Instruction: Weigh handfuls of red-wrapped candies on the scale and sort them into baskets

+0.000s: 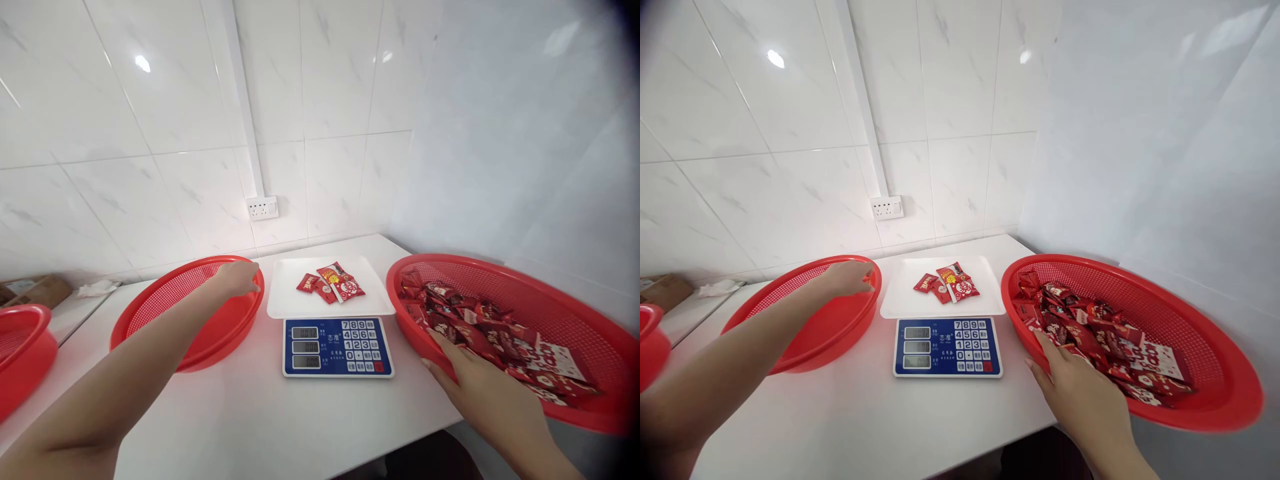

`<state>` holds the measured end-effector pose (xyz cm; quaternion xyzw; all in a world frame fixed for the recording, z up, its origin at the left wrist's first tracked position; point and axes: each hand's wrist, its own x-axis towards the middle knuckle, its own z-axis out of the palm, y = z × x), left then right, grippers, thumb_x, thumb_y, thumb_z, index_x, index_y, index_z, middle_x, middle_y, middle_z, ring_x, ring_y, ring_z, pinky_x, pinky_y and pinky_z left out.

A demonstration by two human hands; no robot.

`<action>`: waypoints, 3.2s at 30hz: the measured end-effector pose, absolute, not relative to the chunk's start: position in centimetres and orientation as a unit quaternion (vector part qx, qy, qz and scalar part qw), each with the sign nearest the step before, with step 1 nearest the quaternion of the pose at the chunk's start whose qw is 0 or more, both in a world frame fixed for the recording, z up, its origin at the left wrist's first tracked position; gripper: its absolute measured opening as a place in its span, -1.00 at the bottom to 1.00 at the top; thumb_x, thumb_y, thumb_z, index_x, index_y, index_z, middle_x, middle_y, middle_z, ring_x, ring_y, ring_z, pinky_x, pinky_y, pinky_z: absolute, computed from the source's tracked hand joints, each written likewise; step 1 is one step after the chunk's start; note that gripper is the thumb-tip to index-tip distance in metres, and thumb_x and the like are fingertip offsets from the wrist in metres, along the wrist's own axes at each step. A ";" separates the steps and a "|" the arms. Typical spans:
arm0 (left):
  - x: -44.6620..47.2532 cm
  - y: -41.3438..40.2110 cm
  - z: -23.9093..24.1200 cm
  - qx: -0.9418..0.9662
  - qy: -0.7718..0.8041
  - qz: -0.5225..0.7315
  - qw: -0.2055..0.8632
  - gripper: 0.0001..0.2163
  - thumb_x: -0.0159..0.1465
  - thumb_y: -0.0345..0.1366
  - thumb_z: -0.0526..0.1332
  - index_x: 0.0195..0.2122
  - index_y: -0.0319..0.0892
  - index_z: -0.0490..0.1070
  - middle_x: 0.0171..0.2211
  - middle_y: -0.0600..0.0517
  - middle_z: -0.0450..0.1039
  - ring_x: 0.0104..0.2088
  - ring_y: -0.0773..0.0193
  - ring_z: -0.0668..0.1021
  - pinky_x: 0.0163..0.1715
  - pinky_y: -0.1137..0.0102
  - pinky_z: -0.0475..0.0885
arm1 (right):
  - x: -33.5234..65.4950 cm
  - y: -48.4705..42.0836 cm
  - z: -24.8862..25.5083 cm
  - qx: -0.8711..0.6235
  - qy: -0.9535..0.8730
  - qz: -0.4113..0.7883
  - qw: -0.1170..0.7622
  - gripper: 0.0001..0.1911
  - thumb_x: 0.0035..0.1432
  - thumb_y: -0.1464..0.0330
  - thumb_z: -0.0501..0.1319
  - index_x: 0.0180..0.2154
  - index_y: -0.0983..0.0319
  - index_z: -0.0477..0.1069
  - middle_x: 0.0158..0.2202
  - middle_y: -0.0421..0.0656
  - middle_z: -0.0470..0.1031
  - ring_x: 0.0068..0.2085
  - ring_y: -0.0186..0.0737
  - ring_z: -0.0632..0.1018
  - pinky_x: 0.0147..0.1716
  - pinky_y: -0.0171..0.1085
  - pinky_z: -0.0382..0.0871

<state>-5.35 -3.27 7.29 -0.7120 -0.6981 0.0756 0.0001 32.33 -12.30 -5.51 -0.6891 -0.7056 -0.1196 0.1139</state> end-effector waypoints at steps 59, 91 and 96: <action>-5.7 -1.2 6.9 -0.746 -0.659 0.086 -0.040 -0.72 0.10 -0.31 0.25 -0.14 -0.22 0.39 -0.20 -0.14 0.49 -0.21 0.03 0.52 -0.26 0.19 0.42 | 32.6 -12.5 -5.8 -0.690 -0.703 -0.135 0.105 -0.58 0.21 0.24 -0.01 0.06 0.20 0.33 -0.18 -0.07 0.56 -0.23 -0.07 0.57 -0.40 -0.21 0.44; 3.8 5.4 2.7 -0.737 -0.648 -0.083 -0.173 -0.68 0.26 -0.23 0.15 0.01 -0.21 0.29 -0.04 -0.08 0.35 -0.13 0.18 0.48 -0.18 0.17 0.43 | 32.0 -13.2 -4.8 -0.686 -0.707 -0.142 0.098 -0.61 0.21 0.31 -0.01 0.06 0.16 0.31 -0.15 -0.09 0.55 -0.22 -0.11 0.57 -0.34 -0.24 0.44; 7.1 4.4 3.1 -0.772 -0.573 -0.141 -0.236 -0.59 0.22 -0.12 0.17 0.03 -0.21 0.27 -0.09 -0.08 0.41 -0.22 0.25 0.52 -0.27 0.31 0.47 | 32.0 -13.1 -4.8 -0.688 -0.704 -0.144 0.099 -0.61 0.21 0.29 -0.01 0.05 0.13 0.32 -0.16 -0.12 0.56 -0.24 -0.13 0.58 -0.35 -0.26 0.44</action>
